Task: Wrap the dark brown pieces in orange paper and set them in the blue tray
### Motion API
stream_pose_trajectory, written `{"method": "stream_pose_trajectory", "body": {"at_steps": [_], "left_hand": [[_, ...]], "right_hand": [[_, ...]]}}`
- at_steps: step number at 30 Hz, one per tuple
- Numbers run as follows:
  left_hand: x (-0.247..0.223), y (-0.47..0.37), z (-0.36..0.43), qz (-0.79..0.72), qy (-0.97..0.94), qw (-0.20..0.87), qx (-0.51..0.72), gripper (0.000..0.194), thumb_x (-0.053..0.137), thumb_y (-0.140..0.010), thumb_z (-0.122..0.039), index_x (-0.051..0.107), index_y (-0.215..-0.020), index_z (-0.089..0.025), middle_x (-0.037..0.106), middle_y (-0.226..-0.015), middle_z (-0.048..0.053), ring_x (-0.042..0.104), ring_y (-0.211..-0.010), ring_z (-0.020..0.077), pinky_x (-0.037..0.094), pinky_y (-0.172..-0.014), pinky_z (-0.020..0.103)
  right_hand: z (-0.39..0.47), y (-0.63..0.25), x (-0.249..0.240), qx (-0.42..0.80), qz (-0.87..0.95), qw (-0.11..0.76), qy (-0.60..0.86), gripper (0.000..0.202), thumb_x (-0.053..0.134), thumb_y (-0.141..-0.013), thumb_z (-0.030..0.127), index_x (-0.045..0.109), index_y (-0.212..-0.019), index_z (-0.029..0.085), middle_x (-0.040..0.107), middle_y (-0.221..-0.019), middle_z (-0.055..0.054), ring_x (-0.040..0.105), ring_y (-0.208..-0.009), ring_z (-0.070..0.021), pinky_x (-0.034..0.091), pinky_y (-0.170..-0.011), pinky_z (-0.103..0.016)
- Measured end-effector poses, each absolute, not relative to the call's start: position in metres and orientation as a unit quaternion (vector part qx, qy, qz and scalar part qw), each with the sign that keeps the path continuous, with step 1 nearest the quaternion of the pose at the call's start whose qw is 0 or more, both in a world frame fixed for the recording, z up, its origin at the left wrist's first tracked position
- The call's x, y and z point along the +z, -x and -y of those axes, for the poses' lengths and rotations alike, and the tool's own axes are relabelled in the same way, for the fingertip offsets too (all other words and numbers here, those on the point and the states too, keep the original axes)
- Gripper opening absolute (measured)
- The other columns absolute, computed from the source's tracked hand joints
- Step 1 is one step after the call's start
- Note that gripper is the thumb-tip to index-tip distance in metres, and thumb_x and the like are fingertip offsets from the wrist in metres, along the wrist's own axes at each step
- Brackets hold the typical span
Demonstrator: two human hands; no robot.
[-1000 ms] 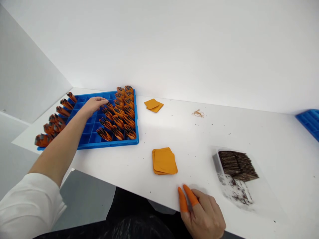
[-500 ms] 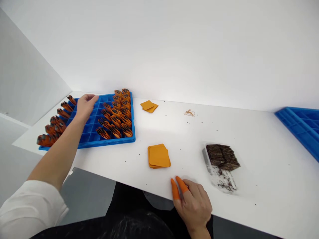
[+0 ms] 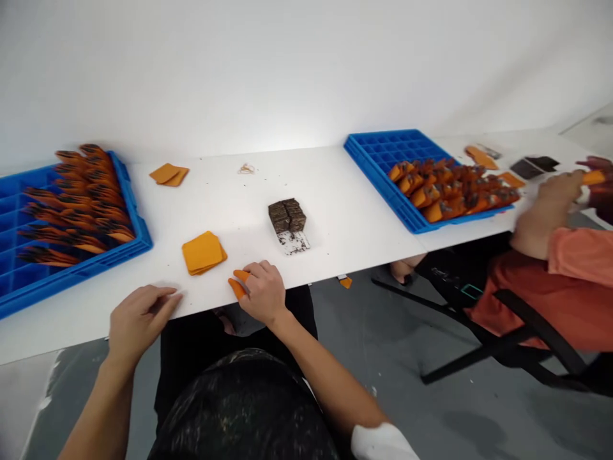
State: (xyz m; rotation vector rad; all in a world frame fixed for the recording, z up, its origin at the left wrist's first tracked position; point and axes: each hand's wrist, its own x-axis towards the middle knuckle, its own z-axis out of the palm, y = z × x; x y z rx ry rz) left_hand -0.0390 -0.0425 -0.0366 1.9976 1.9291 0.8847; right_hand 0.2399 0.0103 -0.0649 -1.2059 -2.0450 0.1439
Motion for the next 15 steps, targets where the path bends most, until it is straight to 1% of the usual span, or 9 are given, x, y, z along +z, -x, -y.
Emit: {"method": "stream_pose_trajectory", "body": {"at_steps": [3,5,6,8,10,12,14,15], "left_hand": [[-0.037,0.037,0.039,-0.665,-0.678,0.091,0.298,0.018,0.067,-0.094,-0.051,0.079,-0.097,-0.038,0.077,-0.085,0.004,0.074,-0.081,0.0313,0.057,-0.077,0.048],[-0.034,0.038,0.040,-0.670,-0.676,0.081,0.295,0.018,0.067,-0.093,-0.050,0.080,-0.098,-0.039,0.077,-0.087,0.004,0.074,-0.083,0.0322,0.057,-0.078,0.049],[-0.033,0.037,0.041,-0.672,-0.675,0.073,0.294,0.018,0.066,-0.092,-0.050,0.081,-0.098,-0.040,0.077,-0.088,0.004,0.074,-0.085,0.0328,0.057,-0.078,0.050],[-0.034,0.036,0.042,-0.675,-0.673,0.055,0.297,0.020,0.066,-0.091,-0.049,0.082,-0.102,-0.044,0.077,-0.087,0.003,0.074,-0.085,0.0340,0.057,-0.079,0.052],[-0.037,0.034,0.042,-0.678,-0.670,0.039,0.301,0.025,0.065,-0.090,-0.049,0.082,-0.109,-0.051,0.075,-0.085,0.003,0.073,-0.084,0.0351,0.057,-0.079,0.054],[-0.041,0.032,0.043,-0.683,-0.663,0.027,0.305,0.033,0.065,-0.089,-0.049,0.078,-0.116,-0.060,0.074,-0.085,0.001,0.073,-0.085,0.0359,0.058,-0.080,0.056],[-0.043,0.031,0.043,-0.690,-0.653,0.020,0.310,0.039,0.064,-0.087,-0.049,0.074,-0.120,-0.068,0.075,-0.086,-0.001,0.074,-0.087,0.0362,0.059,-0.081,0.057],[-0.044,0.031,0.043,-0.694,-0.650,0.017,0.311,0.041,0.064,-0.086,-0.049,0.073,-0.120,-0.069,0.076,-0.086,-0.002,0.075,-0.088,0.0364,0.059,-0.081,0.057]], "right_hand": [[-0.006,-0.266,-0.043,0.133,0.782,0.422,0.438,0.022,0.066,-0.105,0.036,0.083,-0.101,0.022,0.079,-0.091,-0.007,0.068,-0.083,-0.0193,0.056,-0.075,-0.035],[-0.015,-0.297,-0.023,0.132,0.760,0.450,0.450,0.023,0.065,-0.106,0.037,0.083,-0.102,0.022,0.079,-0.092,-0.007,0.069,-0.084,-0.0190,0.057,-0.076,-0.035],[-0.025,-0.315,-0.013,0.115,0.748,0.446,0.478,0.024,0.064,-0.106,0.038,0.083,-0.103,0.023,0.079,-0.094,-0.007,0.069,-0.085,-0.0198,0.057,-0.078,-0.037],[-0.051,-0.349,0.002,0.072,0.736,0.397,0.544,0.025,0.065,-0.105,0.038,0.083,-0.107,0.021,0.078,-0.094,-0.008,0.068,-0.088,-0.0218,0.054,-0.078,-0.038],[-0.080,-0.375,0.009,0.042,0.746,0.297,0.595,0.023,0.068,-0.102,0.033,0.084,-0.110,0.019,0.076,-0.096,-0.008,0.065,-0.090,-0.0234,0.050,-0.077,-0.039],[-0.104,-0.387,0.009,0.035,0.764,0.215,0.608,0.022,0.069,-0.100,0.028,0.083,-0.113,0.018,0.075,-0.102,-0.009,0.064,-0.095,-0.0244,0.047,-0.076,-0.038],[-0.118,-0.388,0.004,0.025,0.780,0.176,0.600,0.025,0.067,-0.100,0.025,0.083,-0.118,0.017,0.073,-0.106,-0.010,0.064,-0.100,-0.0256,0.046,-0.077,-0.038],[-0.122,-0.386,0.002,0.018,0.785,0.169,0.596,0.026,0.066,-0.101,0.024,0.082,-0.120,0.017,0.072,-0.107,-0.011,0.063,-0.101,-0.0261,0.045,-0.077,-0.038]]}}
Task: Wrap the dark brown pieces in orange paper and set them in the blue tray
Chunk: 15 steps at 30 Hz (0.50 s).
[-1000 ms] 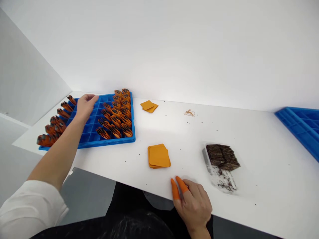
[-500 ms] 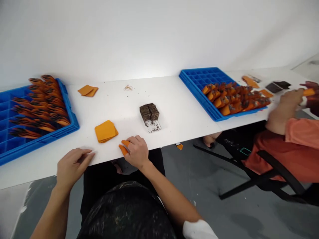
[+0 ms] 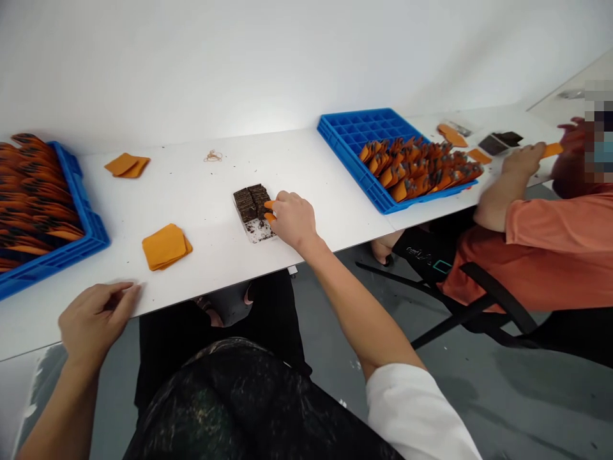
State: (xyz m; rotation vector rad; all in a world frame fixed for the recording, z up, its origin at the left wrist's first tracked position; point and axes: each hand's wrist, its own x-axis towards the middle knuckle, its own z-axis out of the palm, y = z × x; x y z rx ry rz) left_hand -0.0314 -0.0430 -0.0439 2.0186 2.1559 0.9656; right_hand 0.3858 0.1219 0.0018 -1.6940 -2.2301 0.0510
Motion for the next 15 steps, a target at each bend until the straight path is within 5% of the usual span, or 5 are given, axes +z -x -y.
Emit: {"method": "stream_pose_trajectory", "body": {"at_steps": [15], "left_hand": [[-0.049,0.036,0.046,-0.678,-0.668,-0.010,0.306,0.044,0.065,-0.078,-0.033,0.076,-0.113,-0.057,0.077,-0.089,-0.001,0.075,-0.092,0.0369,0.058,-0.080,0.054]], "right_hand": [[-0.124,-0.379,0.013,0.051,0.770,0.145,0.619,0.020,0.065,-0.096,0.015,0.083,-0.103,0.014,0.076,-0.111,-0.010,0.064,-0.098,-0.0235,0.040,-0.075,-0.037]]}}
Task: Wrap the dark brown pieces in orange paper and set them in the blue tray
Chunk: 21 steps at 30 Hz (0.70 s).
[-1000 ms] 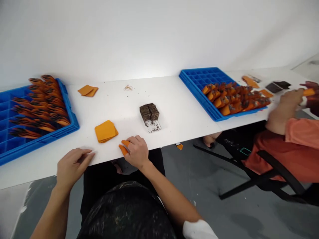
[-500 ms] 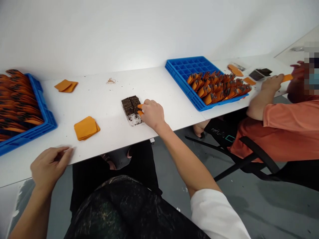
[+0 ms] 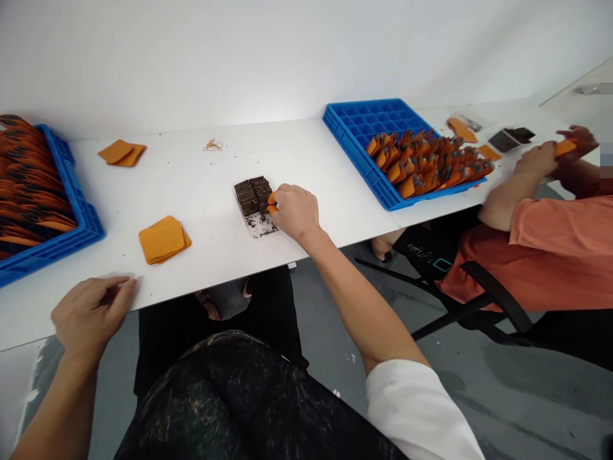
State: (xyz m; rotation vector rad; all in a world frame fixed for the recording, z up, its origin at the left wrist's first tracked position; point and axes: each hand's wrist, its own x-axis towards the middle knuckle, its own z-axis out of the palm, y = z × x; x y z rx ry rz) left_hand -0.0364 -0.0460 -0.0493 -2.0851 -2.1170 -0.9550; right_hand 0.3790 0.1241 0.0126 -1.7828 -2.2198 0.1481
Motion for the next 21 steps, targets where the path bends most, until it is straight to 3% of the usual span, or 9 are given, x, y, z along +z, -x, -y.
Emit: {"method": "stream_pose_trajectory", "body": {"at_steps": [6,10,13,16,21], "left_hand": [[-0.053,0.039,0.040,0.659,0.687,0.074,-0.297,0.011,0.072,-0.087,-0.034,0.079,-0.096,-0.033,0.080,-0.084,-0.001,0.076,-0.083,0.0267,0.056,-0.072,0.038],[-0.047,0.042,0.039,0.631,0.709,0.068,-0.306,0.013,0.080,-0.091,-0.036,0.080,-0.096,-0.023,0.079,-0.082,0.001,0.074,-0.077,0.0219,0.054,-0.071,0.032],[-0.031,0.037,0.041,0.614,0.719,0.009,-0.325,0.015,0.078,-0.095,-0.036,0.080,-0.101,-0.023,0.079,-0.091,0.003,0.073,-0.080,0.0214,0.056,-0.075,0.033],[-0.009,0.022,0.029,0.596,0.735,0.000,-0.325,0.017,0.075,-0.098,-0.040,0.081,-0.103,-0.025,0.080,-0.099,0.006,0.074,-0.090,0.0243,0.058,-0.085,0.037],[0.006,-0.003,-0.026,0.583,0.782,-0.018,-0.217,0.041,0.072,-0.096,-0.056,0.081,-0.116,-0.022,0.080,-0.123,0.012,0.071,-0.113,0.0339,0.054,-0.102,0.048]], "right_hand": [[-0.123,-0.376,0.023,0.017,0.793,0.078,0.604,0.024,0.066,-0.094,0.017,0.085,-0.109,0.017,0.079,-0.111,-0.012,0.065,-0.106,-0.0297,0.041,-0.071,-0.037],[-0.121,-0.380,0.027,0.012,0.800,0.063,0.596,0.023,0.067,-0.093,0.018,0.087,-0.102,0.019,0.080,-0.108,-0.012,0.066,-0.106,-0.0309,0.041,-0.069,-0.038],[-0.113,-0.389,0.031,0.017,0.795,0.137,0.590,0.016,0.073,-0.091,0.023,0.088,-0.097,0.022,0.078,-0.099,-0.010,0.066,-0.098,-0.0283,0.040,-0.069,-0.037],[-0.097,-0.394,0.035,0.048,0.777,0.271,0.566,0.011,0.080,-0.089,0.032,0.087,-0.092,0.025,0.072,-0.083,-0.006,0.061,-0.079,-0.0217,0.039,-0.067,-0.036],[-0.050,-0.371,0.033,0.225,0.708,0.447,0.498,0.008,0.084,-0.086,0.035,0.085,-0.089,0.028,0.068,-0.078,-0.001,0.053,-0.068,-0.0155,0.039,-0.062,-0.033]]}}
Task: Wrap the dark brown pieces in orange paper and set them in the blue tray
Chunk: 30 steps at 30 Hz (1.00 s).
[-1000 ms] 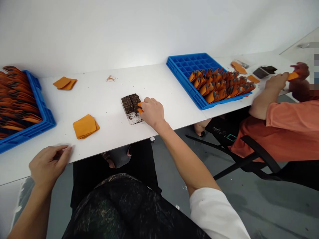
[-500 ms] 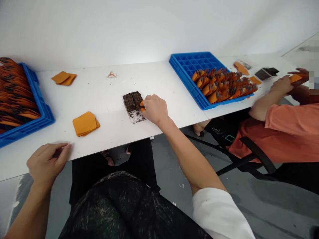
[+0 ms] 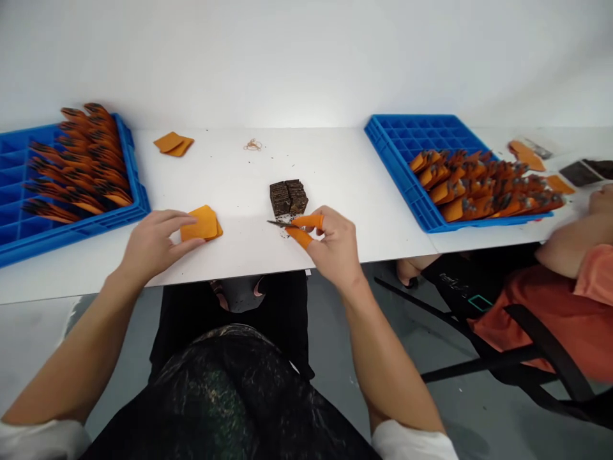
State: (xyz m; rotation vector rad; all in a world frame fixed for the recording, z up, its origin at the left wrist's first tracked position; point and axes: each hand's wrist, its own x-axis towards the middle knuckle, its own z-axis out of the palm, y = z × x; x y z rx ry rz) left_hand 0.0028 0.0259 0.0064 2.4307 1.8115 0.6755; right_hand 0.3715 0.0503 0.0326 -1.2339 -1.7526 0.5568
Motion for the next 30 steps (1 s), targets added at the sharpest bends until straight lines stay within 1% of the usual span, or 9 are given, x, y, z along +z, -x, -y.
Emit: {"method": "stream_pose_trajectory", "body": {"at_steps": [2,5,7,10,14,19,23,27,30], "left_hand": [[0.003,-0.006,-0.045,-0.583,-0.795,0.056,0.155,0.044,0.073,-0.093,-0.058,0.082,-0.116,-0.021,0.079,-0.127,0.013,0.070,-0.117,0.0363,0.053,-0.104,0.050],[-0.005,-0.003,-0.058,-0.589,-0.794,0.096,0.119,0.041,0.071,-0.093,-0.056,0.083,-0.112,-0.022,0.080,-0.127,0.011,0.070,-0.119,0.0358,0.053,-0.105,0.050],[-0.008,0.000,-0.061,-0.589,-0.790,0.106,0.131,0.040,0.069,-0.094,-0.057,0.083,-0.112,-0.024,0.081,-0.128,0.009,0.071,-0.121,0.0351,0.052,-0.107,0.050],[-0.011,0.005,-0.061,-0.588,-0.788,0.114,0.143,0.044,0.068,-0.094,-0.060,0.083,-0.113,-0.024,0.081,-0.128,0.009,0.070,-0.122,0.0359,0.052,-0.108,0.050],[-0.011,0.008,-0.063,-0.572,-0.799,0.118,0.144,0.046,0.067,-0.093,-0.062,0.084,-0.112,-0.024,0.080,-0.127,0.011,0.070,-0.121,0.0363,0.052,-0.108,0.051],[-0.010,0.010,-0.065,-0.566,-0.803,0.118,0.144,0.046,0.064,-0.094,-0.064,0.085,-0.106,-0.025,0.081,-0.126,0.009,0.071,-0.118,0.0351,0.053,-0.107,0.050],[-0.006,0.010,-0.066,-0.571,-0.803,0.115,0.124,0.046,0.058,-0.097,-0.063,0.084,-0.105,-0.026,0.082,-0.127,0.006,0.072,-0.121,0.0333,0.053,-0.105,0.047],[0.001,0.010,-0.067,-0.576,-0.807,0.097,0.079,0.050,0.045,-0.104,-0.058,0.084,-0.111,-0.027,0.082,-0.126,0.005,0.074,-0.118,0.0320,0.054,-0.096,0.043],[0.005,0.010,-0.066,-0.584,-0.806,0.076,0.053,0.050,0.041,-0.105,-0.052,0.083,-0.112,-0.027,0.083,-0.123,0.005,0.076,-0.109,0.0308,0.052,-0.084,0.039]], "right_hand": [[-0.031,-0.355,0.023,0.321,0.665,0.473,0.481,0.006,0.085,-0.085,0.034,0.084,-0.088,0.028,0.067,-0.079,0.000,0.052,-0.066,-0.0139,0.038,-0.061,-0.031],[-0.015,-0.337,0.004,0.424,0.628,0.455,0.468,0.008,0.087,-0.082,0.035,0.083,-0.083,0.028,0.069,-0.079,0.001,0.053,-0.067,-0.0134,0.039,-0.062,-0.031],[-0.012,-0.333,-0.007,0.451,0.612,0.445,0.474,0.011,0.088,-0.080,0.036,0.082,-0.081,0.027,0.072,-0.081,0.000,0.057,-0.072,-0.0146,0.041,-0.067,-0.033],[-0.014,-0.340,-0.017,0.472,0.562,0.465,0.495,0.014,0.091,-0.075,0.039,0.082,-0.079,0.028,0.074,-0.086,-0.001,0.060,-0.080,-0.0167,0.043,-0.074,-0.035],[-0.021,-0.356,-0.023,0.527,0.489,0.481,0.501,0.023,0.096,-0.069,0.043,0.082,-0.079,0.028,0.074,-0.090,0.000,0.061,-0.081,-0.0172,0.046,-0.075,-0.034],[-0.035,-0.354,-0.026,0.536,0.490,0.470,0.501,0.030,0.099,-0.064,0.048,0.082,-0.079,0.028,0.075,-0.091,0.000,0.062,-0.082,-0.0176,0.048,-0.077,-0.035],[-0.049,-0.350,-0.024,0.529,0.484,0.473,0.512,0.031,0.101,-0.060,0.047,0.082,-0.077,0.028,0.075,-0.087,0.001,0.062,-0.079,-0.0167,0.049,-0.076,-0.035],[-0.065,-0.357,-0.020,0.520,0.457,0.484,0.535,0.032,0.101,-0.056,0.044,0.082,-0.075,0.027,0.075,-0.085,0.001,0.062,-0.076,-0.0162,0.051,-0.074,-0.034],[-0.079,-0.367,-0.017,0.517,0.444,0.482,0.550,0.034,0.102,-0.052,0.041,0.081,-0.074,0.026,0.077,-0.086,0.000,0.066,-0.078,-0.0172,0.053,-0.074,-0.035]]}}
